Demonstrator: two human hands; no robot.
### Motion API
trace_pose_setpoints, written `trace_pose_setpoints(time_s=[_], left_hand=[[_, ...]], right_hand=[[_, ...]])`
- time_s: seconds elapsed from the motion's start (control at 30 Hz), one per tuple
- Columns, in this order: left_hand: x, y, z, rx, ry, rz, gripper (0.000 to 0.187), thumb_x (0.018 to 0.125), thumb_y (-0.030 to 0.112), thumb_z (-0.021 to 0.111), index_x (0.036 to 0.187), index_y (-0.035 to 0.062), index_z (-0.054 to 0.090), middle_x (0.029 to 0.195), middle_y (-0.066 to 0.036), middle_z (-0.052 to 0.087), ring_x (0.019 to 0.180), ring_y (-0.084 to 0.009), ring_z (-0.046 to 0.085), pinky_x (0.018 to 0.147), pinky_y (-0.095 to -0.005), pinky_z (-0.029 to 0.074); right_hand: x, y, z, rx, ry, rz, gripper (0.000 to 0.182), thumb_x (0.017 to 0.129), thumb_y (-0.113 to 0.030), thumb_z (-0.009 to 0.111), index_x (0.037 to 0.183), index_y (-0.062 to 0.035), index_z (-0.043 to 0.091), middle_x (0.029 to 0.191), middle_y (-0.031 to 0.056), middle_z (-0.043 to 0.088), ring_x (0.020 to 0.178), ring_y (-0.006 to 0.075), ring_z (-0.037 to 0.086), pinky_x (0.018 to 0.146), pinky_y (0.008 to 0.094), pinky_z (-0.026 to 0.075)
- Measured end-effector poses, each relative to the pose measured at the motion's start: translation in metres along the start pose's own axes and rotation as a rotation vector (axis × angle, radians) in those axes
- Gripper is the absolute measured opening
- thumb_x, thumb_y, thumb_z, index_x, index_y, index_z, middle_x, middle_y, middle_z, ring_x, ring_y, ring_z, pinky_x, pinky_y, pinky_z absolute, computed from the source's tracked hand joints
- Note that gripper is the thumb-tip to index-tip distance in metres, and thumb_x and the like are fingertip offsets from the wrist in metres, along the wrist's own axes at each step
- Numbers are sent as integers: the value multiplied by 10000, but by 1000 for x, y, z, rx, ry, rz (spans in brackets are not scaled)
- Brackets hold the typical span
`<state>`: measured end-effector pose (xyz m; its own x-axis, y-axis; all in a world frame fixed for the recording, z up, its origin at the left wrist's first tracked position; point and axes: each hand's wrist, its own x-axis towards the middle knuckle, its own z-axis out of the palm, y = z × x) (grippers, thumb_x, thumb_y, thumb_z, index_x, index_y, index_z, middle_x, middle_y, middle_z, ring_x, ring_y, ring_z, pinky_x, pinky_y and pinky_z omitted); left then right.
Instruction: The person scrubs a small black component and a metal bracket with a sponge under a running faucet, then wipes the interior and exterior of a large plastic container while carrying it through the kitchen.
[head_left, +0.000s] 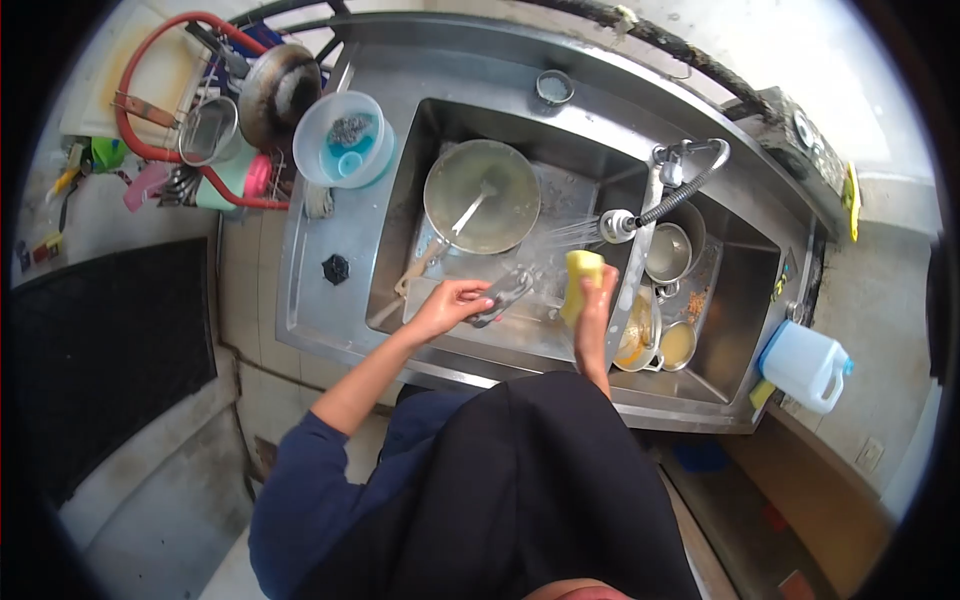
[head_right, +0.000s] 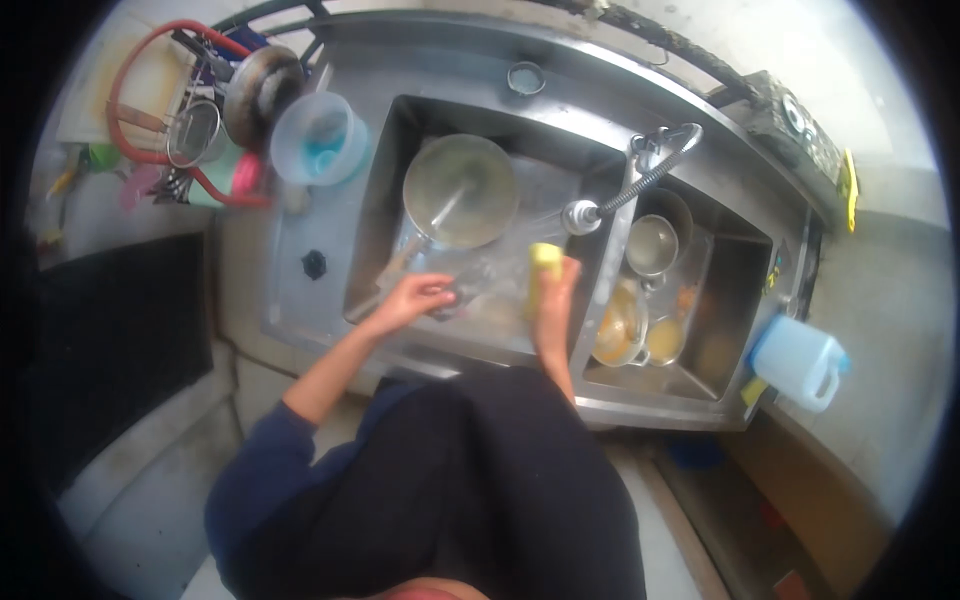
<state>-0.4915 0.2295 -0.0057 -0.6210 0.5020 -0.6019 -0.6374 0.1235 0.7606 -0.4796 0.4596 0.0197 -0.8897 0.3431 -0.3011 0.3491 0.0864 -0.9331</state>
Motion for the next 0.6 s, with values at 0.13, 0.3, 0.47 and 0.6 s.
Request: trace_pose_setpoints(time_s=[0.13,0.3,0.47,0.6], left_hand=[[11,0,8,-211,-11,324,466,845,18,627,1267,-92,463,1144,-131,609,958,-126,607,842,-254,489],[3,25,12,-154,46,355,483,830,-17,618,1280,-86,459,1099,-144,624,910,-124,615,789,-249,502],[5,5,10,-171,16,443,447,826,4,634,1249,-64,508,1049,-116,645,886,-141,623,755,-259,505],[-1,4,25,-286,70,441,470,812,-26,628,1254,-91,485,1055,-130,647,908,-116,620,781,-228,505]], right_hand=[[-16,8,32,-295,-194,-572,211,784,-32,610,985,30,589,1096,69,478,987,178,496,874,309,404],[9,21,35,85,-161,-348,175,812,-94,647,938,26,650,1168,43,436,1042,153,482,847,269,425],[-12,13,34,297,-211,-210,153,840,-98,625,905,37,656,1180,29,381,1016,126,482,843,257,416],[-10,14,36,89,-112,-422,218,834,-176,618,840,38,658,1101,44,406,892,132,508,713,251,437]])
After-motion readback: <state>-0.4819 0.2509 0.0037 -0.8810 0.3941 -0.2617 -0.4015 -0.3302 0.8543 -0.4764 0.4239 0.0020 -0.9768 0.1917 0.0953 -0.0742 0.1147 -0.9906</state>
